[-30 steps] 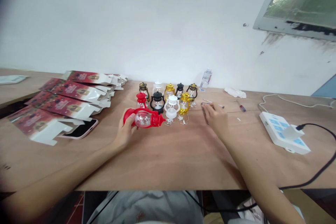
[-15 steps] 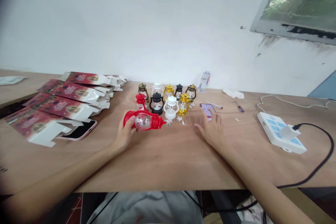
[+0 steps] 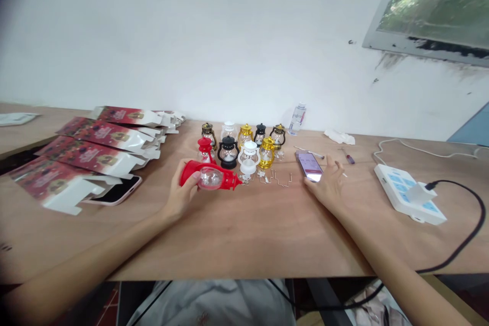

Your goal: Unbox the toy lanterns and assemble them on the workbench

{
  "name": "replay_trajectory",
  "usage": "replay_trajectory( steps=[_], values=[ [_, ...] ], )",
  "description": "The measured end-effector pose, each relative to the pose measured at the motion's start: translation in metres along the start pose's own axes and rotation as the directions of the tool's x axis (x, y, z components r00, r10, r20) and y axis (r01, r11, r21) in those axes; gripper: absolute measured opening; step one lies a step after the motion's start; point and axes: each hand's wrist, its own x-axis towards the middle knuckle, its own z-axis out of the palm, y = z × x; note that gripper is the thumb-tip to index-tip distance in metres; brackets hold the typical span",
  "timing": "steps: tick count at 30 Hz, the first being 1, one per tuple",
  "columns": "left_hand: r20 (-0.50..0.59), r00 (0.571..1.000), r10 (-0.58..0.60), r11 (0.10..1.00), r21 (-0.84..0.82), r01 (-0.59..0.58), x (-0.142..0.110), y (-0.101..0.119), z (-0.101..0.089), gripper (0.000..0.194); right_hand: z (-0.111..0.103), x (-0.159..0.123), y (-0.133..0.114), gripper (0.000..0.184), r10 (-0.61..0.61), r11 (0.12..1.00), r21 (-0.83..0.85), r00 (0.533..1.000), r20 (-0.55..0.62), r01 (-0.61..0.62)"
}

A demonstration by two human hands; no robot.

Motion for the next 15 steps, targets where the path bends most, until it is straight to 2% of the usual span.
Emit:
replay_trajectory(
  steps=[3, 6, 9, 12, 13, 15],
  values=[
    [0.060, 0.994, 0.093, 0.994, 0.053, -0.096, 0.000, 0.007, -0.002, 0.037, -0.002, 0.009, 0.020, 0.103, 0.061, 0.998, 0.021, 0.998, -0.007, -0.061],
    [0.138, 0.984, 0.110, 0.990, 0.074, -0.121, 0.001, 0.017, -0.001, 0.041, -0.005, 0.019, 0.041, 0.102, 0.116, 0.993, 0.029, 0.993, 0.009, -0.116],
    [0.151, 0.976, 0.156, 0.977, 0.124, -0.175, 0.002, 0.028, -0.001, 0.042, -0.008, 0.025, 0.048, 0.101, 0.094, 0.995, 0.016, 0.995, -0.009, -0.094],
    [0.078, 0.953, 0.293, 0.915, 0.267, -0.303, 0.003, 0.032, 0.000, 0.044, -0.007, 0.020, 0.029, 0.087, -0.069, 0.997, 0.010, 0.987, -0.147, 0.071],
    [0.064, 0.934, 0.351, 0.876, 0.330, -0.351, 0.003, 0.031, -0.001, 0.045, -0.005, 0.015, 0.017, 0.077, -0.147, 0.987, 0.029, 0.967, -0.207, 0.157],
    [0.097, 0.884, 0.457, 0.768, 0.458, -0.447, 0.003, 0.028, -0.002, 0.045, 0.000, -0.001, -0.015, 0.055, -0.316, 0.922, 0.121, 0.895, -0.314, 0.368]
  ],
)
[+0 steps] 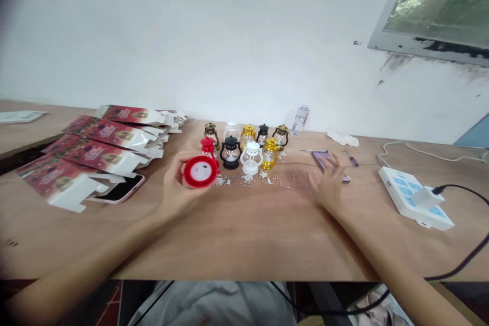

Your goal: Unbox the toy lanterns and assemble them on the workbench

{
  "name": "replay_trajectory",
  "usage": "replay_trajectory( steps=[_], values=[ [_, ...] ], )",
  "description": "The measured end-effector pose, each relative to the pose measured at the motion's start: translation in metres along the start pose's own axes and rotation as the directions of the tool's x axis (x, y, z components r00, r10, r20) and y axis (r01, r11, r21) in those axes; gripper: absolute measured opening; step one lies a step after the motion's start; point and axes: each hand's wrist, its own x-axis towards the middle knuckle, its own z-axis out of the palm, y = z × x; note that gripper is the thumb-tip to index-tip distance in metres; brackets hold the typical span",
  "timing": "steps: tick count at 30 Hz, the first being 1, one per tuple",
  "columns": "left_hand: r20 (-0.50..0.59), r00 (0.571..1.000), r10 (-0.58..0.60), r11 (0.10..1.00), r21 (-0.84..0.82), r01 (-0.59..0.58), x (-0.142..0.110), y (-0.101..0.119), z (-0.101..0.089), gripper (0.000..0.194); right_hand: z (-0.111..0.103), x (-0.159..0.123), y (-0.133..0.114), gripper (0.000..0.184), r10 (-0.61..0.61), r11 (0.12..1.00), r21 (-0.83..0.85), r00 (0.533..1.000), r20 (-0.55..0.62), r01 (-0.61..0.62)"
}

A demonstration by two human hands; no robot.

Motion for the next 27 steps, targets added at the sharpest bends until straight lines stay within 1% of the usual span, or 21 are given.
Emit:
replay_trajectory(
  steps=[1, 2, 3, 5, 6, 7, 8, 9, 12, 14, 19, 21, 22, 24, 26, 27],
  values=[
    [0.032, 0.997, 0.063, 0.995, 0.074, -0.066, -0.002, -0.002, 0.000, 0.044, 0.005, -0.005, -0.020, 0.048, -0.072, 0.994, 0.082, 0.997, -0.030, 0.074],
    [0.089, 0.988, 0.122, 0.981, 0.139, -0.134, -0.004, -0.004, 0.001, 0.041, 0.010, -0.010, -0.041, 0.042, -0.126, 0.977, 0.164, 0.989, -0.072, 0.136],
    [0.163, 0.972, 0.170, 0.962, 0.187, -0.199, -0.006, -0.007, 0.002, 0.038, 0.014, -0.016, -0.062, 0.035, -0.191, 0.951, 0.233, 0.979, -0.077, 0.204],
    [0.310, 0.922, 0.233, 0.926, 0.219, -0.308, -0.010, -0.012, 0.004, 0.032, 0.021, -0.025, -0.101, 0.023, -0.347, 0.876, 0.337, 0.936, -0.057, 0.345],
    [0.369, 0.895, 0.252, 0.912, 0.218, -0.347, -0.011, -0.014, 0.005, 0.031, 0.023, -0.028, -0.117, 0.021, -0.434, 0.824, 0.387, 0.900, -0.038, 0.414],
    [0.412, 0.872, 0.266, 0.902, 0.214, -0.376, -0.013, -0.015, 0.005, 0.031, 0.025, -0.030, -0.130, 0.018, -0.476, 0.786, 0.431, 0.879, -0.035, 0.443],
    [0.437, 0.856, 0.277, 0.892, 0.214, -0.398, -0.014, -0.017, 0.006, 0.032, 0.026, -0.031, -0.140, 0.017, -0.509, 0.759, 0.468, 0.861, -0.008, 0.453],
    [0.449, 0.846, 0.289, 0.883, 0.218, -0.417, -0.014, -0.018, 0.007, 0.033, 0.027, -0.030, -0.146, 0.015, -0.517, 0.748, 0.499, 0.856, 0.024, 0.438],
    [0.459, 0.825, 0.329, 0.856, 0.224, -0.466, -0.014, -0.020, 0.007, 0.032, 0.027, -0.026, -0.152, 0.015, -0.475, 0.757, 0.560, 0.872, 0.119, 0.336],
    [0.485, 0.806, 0.339, 0.848, 0.214, -0.485, -0.014, -0.021, 0.007, 0.030, 0.025, -0.022, -0.150, 0.016, -0.477, 0.754, 0.572, 0.867, 0.141, 0.322],
    [0.599, 0.758, 0.258, 0.860, 0.214, -0.462, -0.015, -0.020, 0.009, 0.028, 0.021, -0.021, -0.151, 0.024, -0.581, 0.733, 0.557, 0.786, 0.211, 0.391],
    [0.606, 0.756, 0.247, 0.864, 0.215, -0.455, -0.016, -0.020, 0.012, 0.030, 0.024, -0.023, -0.151, 0.022, -0.601, 0.717, 0.562, 0.774, 0.197, 0.413],
    [0.593, 0.767, 0.245, 0.867, 0.220, -0.448, -0.016, -0.019, 0.013, 0.031, 0.027, -0.024, -0.150, 0.020, -0.602, 0.705, 0.569, 0.782, 0.164, 0.423],
    [0.555, 0.793, 0.250, 0.868, 0.235, -0.438, -0.017, -0.019, 0.015, 0.033, 0.034, -0.025, -0.144, 0.014, -0.555, 0.702, 0.579, 0.828, 0.078, 0.416],
    [0.529, 0.807, 0.264, 0.862, 0.247, -0.443, -0.017, -0.020, 0.016, 0.034, 0.042, -0.020, -0.130, 0.013, -0.452, 0.730, 0.573, 0.892, -0.006, 0.374],
    [0.526, 0.807, 0.270, 0.859, 0.248, -0.449, -0.016, -0.020, 0.016, 0.034, 0.045, -0.016, -0.120, 0.015, -0.384, 0.760, 0.556, 0.923, -0.031, 0.336]
  ],
)
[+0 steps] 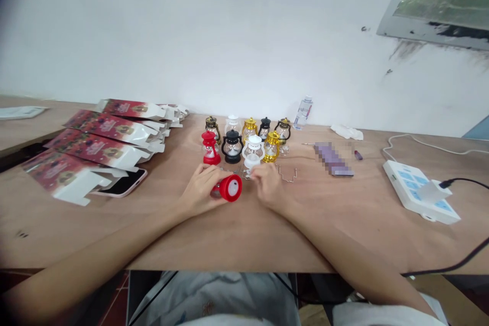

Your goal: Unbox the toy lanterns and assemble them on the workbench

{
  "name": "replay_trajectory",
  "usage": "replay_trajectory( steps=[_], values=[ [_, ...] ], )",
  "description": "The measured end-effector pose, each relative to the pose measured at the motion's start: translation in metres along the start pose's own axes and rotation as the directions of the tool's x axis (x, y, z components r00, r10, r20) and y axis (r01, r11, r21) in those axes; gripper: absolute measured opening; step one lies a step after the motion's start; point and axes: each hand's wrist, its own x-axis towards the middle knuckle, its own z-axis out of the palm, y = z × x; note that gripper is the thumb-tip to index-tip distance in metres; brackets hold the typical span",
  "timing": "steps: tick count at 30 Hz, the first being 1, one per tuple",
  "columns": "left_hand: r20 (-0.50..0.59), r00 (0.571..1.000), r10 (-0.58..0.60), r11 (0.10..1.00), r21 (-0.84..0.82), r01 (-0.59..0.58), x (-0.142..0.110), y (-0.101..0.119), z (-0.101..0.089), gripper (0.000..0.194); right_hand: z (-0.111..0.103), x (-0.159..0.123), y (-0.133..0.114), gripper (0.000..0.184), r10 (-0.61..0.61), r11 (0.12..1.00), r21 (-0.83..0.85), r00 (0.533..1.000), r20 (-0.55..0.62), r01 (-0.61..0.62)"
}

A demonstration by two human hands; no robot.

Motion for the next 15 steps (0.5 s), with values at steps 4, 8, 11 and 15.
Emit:
replay_trajectory(
  steps=[4, 8, 11, 15],
  values=[
    [-0.025, 0.999, -0.024, 1.000, -0.019, 0.024, -0.001, -0.004, -0.003, 0.033, -0.029, 0.008, 0.045, 0.018, 0.234, 0.922, -0.283, 0.963, -0.130, -0.262],
    [-0.044, 0.999, -0.019, 0.999, -0.032, 0.018, -0.001, -0.006, -0.005, 0.033, -0.055, 0.016, 0.069, 0.012, 0.375, 0.834, -0.461, 0.924, 0.072, -0.303],
    [-0.038, 0.999, 0.006, 1.000, -0.014, -0.006, -0.001, -0.004, -0.005, 0.033, -0.059, 0.019, 0.069, 0.008, 0.447, 0.780, -0.563, 0.873, 0.197, -0.272],
    [-0.055, 0.998, 0.020, 1.000, -0.001, -0.021, -0.001, -0.004, -0.005, 0.033, -0.057, 0.020, 0.063, 0.016, 0.480, 0.762, -0.614, 0.815, 0.323, -0.206]
  ],
)
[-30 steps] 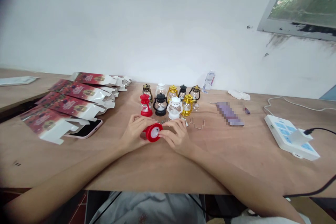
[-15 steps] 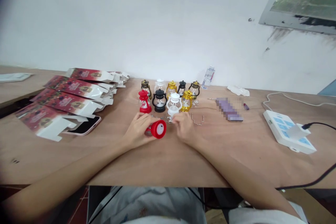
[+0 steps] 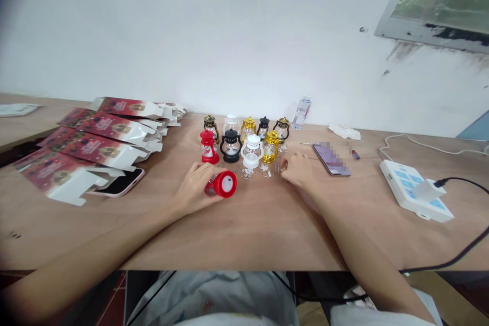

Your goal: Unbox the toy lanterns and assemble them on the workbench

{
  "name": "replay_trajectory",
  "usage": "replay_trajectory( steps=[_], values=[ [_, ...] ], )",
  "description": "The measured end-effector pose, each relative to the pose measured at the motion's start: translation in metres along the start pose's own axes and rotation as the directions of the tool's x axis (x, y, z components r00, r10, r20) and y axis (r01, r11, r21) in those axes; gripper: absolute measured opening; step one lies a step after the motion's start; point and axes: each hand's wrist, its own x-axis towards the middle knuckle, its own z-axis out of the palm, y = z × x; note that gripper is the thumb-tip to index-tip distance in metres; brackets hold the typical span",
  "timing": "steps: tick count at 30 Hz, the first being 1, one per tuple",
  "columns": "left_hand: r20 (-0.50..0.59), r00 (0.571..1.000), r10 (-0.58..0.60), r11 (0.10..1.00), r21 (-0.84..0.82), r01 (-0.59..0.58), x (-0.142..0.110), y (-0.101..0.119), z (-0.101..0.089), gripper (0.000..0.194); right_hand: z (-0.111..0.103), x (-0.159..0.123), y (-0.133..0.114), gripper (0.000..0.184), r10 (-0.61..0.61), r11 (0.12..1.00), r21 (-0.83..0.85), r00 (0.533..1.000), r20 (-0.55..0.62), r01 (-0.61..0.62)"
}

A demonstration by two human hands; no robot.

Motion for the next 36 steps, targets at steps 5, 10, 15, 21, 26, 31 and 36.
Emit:
replay_trajectory(
  steps=[5, 10, 15, 21, 26, 31, 36],
  values=[
    [0.007, 1.000, -0.007, 1.000, 0.001, 0.007, -0.001, 0.000, 0.000, 0.034, -0.002, -0.007, -0.019, 0.010, -0.111, 0.968, 0.193, 0.967, -0.230, 0.157],
    [0.011, 1.000, -0.003, 1.000, 0.019, 0.003, 0.000, 0.002, 0.000, 0.031, -0.009, -0.031, -0.076, 0.008, -0.171, 0.799, 0.450, 0.868, -0.465, 0.399],
    [-0.001, 1.000, 0.030, 0.999, 0.019, -0.030, 0.000, 0.004, 0.003, 0.031, -0.016, -0.047, -0.115, 0.011, -0.242, 0.712, 0.528, 0.867, -0.435, 0.463],
    [0.013, 0.994, 0.105, 0.994, 0.025, -0.105, 0.000, 0.005, 0.004, 0.031, -0.013, -0.045, -0.108, 0.013, -0.486, 0.703, 0.196, 0.663, -0.569, 0.683],
    [0.000, 0.987, 0.161, 0.985, 0.056, -0.161, 0.001, 0.006, 0.002, 0.028, -0.011, -0.043, -0.106, 0.013, -0.557, 0.677, 0.073, 0.575, -0.599, 0.733],
    [-0.009, 0.985, 0.171, 0.984, 0.051, -0.171, 0.001, 0.006, 0.002, 0.027, -0.006, -0.041, -0.103, 0.024, -0.607, 0.651, -0.013, 0.510, -0.610, 0.759],
    [-0.035, 0.983, 0.180, 0.983, 0.042, -0.178, 0.000, 0.006, 0.003, 0.031, 0.000, -0.039, -0.094, 0.032, -0.695, 0.581, -0.086, 0.439, -0.569, 0.809]
  ],
)
